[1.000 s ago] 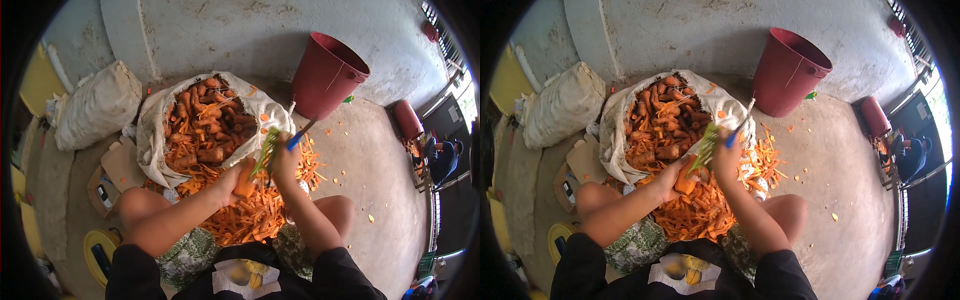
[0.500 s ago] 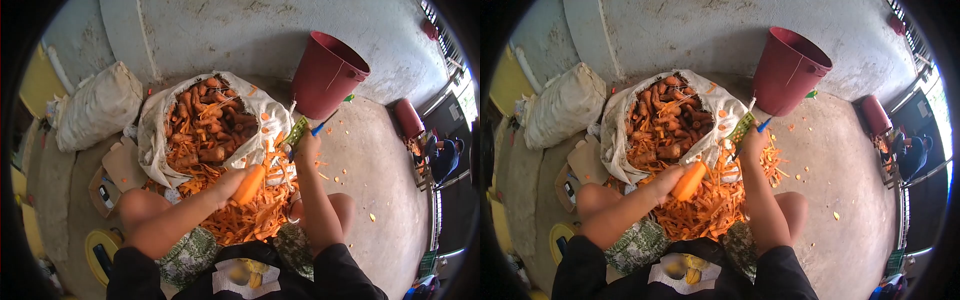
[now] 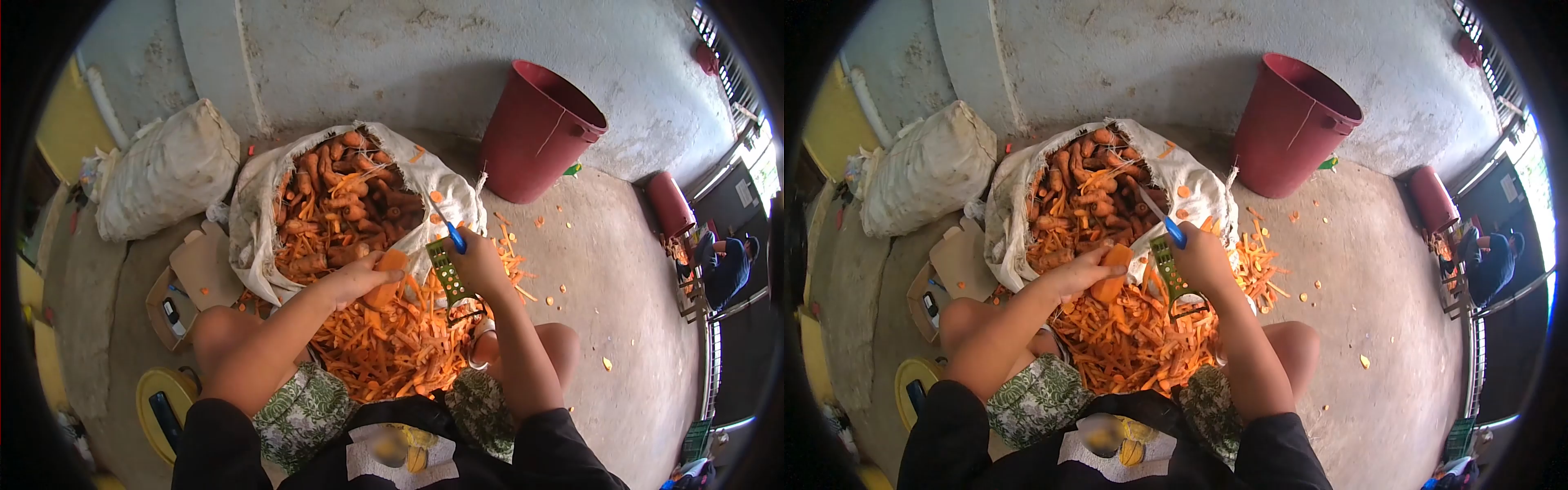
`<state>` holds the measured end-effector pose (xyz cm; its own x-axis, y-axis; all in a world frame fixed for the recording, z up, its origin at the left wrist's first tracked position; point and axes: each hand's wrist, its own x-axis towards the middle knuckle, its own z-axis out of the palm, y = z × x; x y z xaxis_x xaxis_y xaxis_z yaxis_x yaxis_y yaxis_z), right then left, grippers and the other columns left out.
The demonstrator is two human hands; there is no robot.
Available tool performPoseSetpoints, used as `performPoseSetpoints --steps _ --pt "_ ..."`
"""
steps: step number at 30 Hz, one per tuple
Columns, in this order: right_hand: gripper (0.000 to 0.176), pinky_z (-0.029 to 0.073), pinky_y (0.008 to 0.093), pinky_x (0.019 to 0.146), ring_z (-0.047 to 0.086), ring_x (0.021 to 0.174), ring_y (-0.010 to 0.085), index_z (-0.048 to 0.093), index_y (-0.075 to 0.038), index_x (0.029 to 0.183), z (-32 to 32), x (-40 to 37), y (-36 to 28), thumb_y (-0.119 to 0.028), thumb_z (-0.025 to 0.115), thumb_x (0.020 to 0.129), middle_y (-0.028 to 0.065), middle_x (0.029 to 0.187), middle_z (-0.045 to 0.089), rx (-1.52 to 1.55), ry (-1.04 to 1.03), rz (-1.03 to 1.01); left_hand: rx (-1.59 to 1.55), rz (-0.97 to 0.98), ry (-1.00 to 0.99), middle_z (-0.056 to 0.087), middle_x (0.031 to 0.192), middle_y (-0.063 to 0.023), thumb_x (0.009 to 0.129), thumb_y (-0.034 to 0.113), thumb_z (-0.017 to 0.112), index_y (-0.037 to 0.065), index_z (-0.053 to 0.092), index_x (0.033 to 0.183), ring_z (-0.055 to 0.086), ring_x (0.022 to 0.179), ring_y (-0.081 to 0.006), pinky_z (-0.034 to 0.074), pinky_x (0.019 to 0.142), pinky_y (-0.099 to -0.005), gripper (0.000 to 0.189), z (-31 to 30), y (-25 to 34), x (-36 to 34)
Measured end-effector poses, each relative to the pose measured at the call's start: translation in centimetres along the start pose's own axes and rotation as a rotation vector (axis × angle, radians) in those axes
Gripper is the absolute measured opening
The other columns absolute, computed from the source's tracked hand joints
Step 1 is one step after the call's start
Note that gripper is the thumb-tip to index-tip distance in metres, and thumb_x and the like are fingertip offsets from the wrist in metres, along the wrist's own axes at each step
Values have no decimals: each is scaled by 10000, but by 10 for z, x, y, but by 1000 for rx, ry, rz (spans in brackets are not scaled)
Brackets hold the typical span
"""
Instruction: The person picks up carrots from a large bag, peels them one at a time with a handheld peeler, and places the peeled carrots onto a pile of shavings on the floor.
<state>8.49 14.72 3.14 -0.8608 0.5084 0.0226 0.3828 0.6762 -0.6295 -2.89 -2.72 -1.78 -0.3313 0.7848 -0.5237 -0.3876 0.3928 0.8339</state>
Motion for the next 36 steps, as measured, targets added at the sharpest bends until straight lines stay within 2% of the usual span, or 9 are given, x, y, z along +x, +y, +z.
performPoseSetpoints --steps 2,3,5,6,8,14,20,29,36 --pt "234 420 423 613 553 669 359 533 -33 808 -1 -2 1 -266 517 811 188 678 565 -44 -93 15 134 203 58 491 1100 -116 767 225 634 27 364 1211 514 965 -197 413 817 -301 557 -3 -7 2" --pt "234 420 423 613 553 669 359 533 -33 808 -1 -4 2 -266 517 811 188 678 565 -43 -90 16 136 204 56 491 1100 -116 767 225 634 27 364 1211 514 965 -197 413 817 -301 557 -5 -8 3" --pt "251 403 382 568 514 569 305 540 -19 826 1 -7 4 -270 520 818 169 638 542 -163 -149 -78 405 407 230 492 1047 -131 688 162 689 16 413 1132 529 931 -233 429 788 -321 543 -9 -7 4" --pt "258 404 390 571 531 587 309 546 -23 816 4 -7 5 -280 521 817 169 643 549 -166 -165 -78 406 407 230 492 1047 -131 688 162 689 16 413 1132 529 931 -233 429 788 -321 543 -8 -1 -1" --pt "252 406 391 576 534 594 315 547 -24 818 9 -8 6 -274 521 817 172 647 551 -158 -177 -98 1040 550 522 483 977 -143 636 155 711 9 440 1034 531 903 -271 440 751 -354 503 -3 15 -16" --pt "238 411 395 597 542 624 335 543 -23 822 23 -17 -1 -260 522 816 180 658 554 -113 -201 -137 1024 788 701 494 941 -157 629 118 686 17 433 985 554 833 -318 465 679 -388 448 2 13 -19" --pt "242 411 401 600 544 633 344 538 -15 816 32 -18 -9 -257 525 812 187 660 555 -79 -211 -131 1166 779 753 544 849 -144 622 94 670 15 422 965 576 762 -317 484 634 -369 430 6 15 -24" --pt "235 407 387 579 530 587 323 544 -7 830 36 -16 -13 -240 526 810 178 622 539 46 -193 -58 1202 851 785 543 849 -133 612 95 682 6 436 954 575 778 -288 494 637 -347 431 9 20 -30" --pt "227 407 378 576 523 580 315 540 -14 844 43 -21 -13 -239 522 820 172 634 545 9 -230 -110 1198 775 750 554 899 -166 625 116 691 14 434 1039 575 794 -316 479 679 -380 498 3 19 -27"
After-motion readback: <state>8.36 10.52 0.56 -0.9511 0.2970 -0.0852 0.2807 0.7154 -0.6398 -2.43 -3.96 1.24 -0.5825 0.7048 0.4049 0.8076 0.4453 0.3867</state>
